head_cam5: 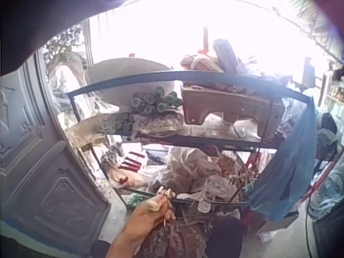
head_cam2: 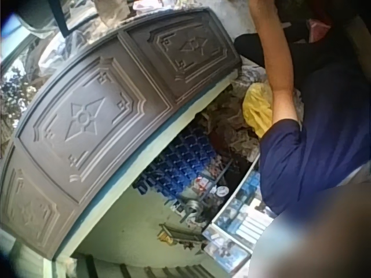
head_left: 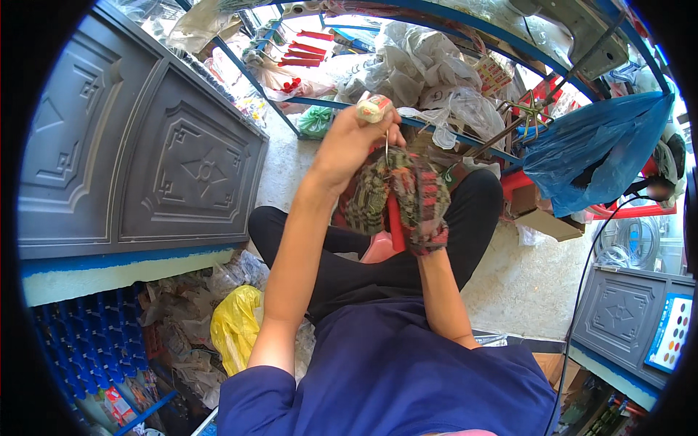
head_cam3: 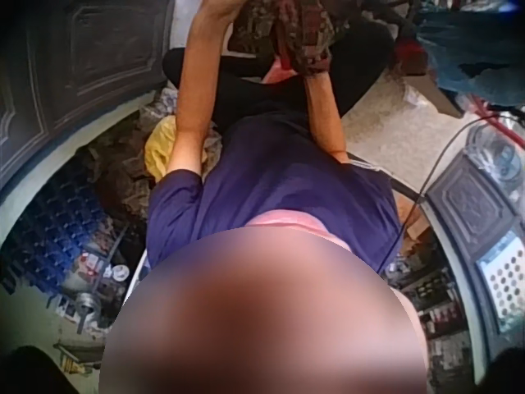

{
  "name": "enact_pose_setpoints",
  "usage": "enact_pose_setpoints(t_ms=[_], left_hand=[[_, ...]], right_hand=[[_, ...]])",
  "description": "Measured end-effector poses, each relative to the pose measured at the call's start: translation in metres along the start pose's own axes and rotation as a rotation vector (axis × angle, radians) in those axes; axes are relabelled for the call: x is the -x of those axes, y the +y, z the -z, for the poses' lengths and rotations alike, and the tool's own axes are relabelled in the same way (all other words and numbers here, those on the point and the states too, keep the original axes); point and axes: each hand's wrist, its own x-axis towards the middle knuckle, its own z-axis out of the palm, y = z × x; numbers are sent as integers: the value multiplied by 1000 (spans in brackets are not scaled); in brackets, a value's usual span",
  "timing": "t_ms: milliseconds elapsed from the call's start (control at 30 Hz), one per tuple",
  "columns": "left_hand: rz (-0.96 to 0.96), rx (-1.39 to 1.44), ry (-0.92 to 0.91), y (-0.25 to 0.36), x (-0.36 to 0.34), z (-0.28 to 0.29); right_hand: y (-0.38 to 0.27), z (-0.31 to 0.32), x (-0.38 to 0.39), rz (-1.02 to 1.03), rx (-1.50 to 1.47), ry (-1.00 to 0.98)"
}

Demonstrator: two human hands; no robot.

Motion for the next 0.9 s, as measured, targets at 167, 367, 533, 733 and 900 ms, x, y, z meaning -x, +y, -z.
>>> enact_pose_setpoints(t_ms=[167,367,533,733,900], left_hand=[[76,282,-1,21,7,-1],[-39,-58,338,10,29,-9],[-3,-213,452,-11,110,-12],[146,-114,304,-24,98,-44],[380,547,-22,-14,95,-19]], right_hand=[[-41,14,-17,-477,-918,19],[-38,11,-10,-556,-1082,23],[-31,16,-21,-244,-369,98],[-24,-1,-30,-420,-387,48],[-15,11,-21,-342,-377,39]])
